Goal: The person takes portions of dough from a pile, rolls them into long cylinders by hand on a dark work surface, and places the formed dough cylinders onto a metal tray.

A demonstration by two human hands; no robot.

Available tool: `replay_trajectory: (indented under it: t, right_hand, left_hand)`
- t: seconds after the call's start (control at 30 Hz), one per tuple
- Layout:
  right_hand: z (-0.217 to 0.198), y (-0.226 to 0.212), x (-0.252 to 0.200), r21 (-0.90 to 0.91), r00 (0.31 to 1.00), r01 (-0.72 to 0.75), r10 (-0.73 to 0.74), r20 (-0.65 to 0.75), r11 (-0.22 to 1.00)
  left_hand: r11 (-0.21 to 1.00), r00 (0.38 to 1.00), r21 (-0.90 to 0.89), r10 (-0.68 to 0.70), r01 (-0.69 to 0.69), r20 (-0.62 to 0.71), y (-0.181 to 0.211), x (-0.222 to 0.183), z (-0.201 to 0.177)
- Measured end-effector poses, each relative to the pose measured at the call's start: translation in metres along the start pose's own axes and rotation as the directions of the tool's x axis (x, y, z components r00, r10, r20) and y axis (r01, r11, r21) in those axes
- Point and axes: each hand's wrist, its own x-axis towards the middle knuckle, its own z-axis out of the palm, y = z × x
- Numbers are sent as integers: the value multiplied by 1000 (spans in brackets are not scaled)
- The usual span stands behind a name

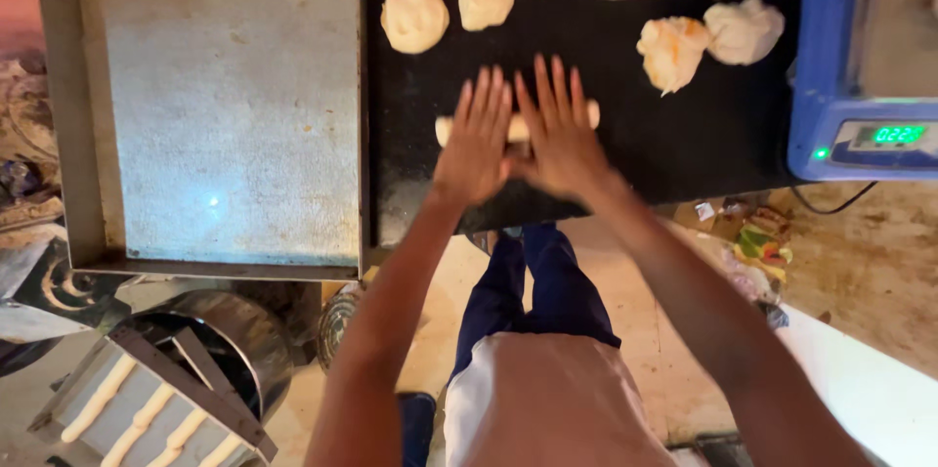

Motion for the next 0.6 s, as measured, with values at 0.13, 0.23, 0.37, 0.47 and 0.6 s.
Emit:
replay_trajectory:
  t: [0.13, 0.23, 0.37, 0.47, 0.6]
  right_hand:
    - [2, -61, -91, -29, 993, -64, 67, 97, 998]
    - [8, -64, -103, 102, 999, -5, 10, -46, 995]
    - [6, -13, -28, 49, 1000, -3, 4, -23, 999]
    - [-2, 27, 56, -114, 1000, -18, 15, -28, 993]
    - [-2, 43, 72, 79, 999, 42, -44, 22, 996]
  left_hand:
    - [949, 964, -314, -59, -26, -259, 66, -80, 25]
    - [938, 983, -322, -161, 124, -89, 93, -88, 27]
    - [873, 912, -416, -359, 253, -197, 63, -18, 4]
    - [877, 891, -307, -428, 370, -148, 4, 48, -20]
    - [902, 922, -356, -330, 245, -202, -13, 49, -13]
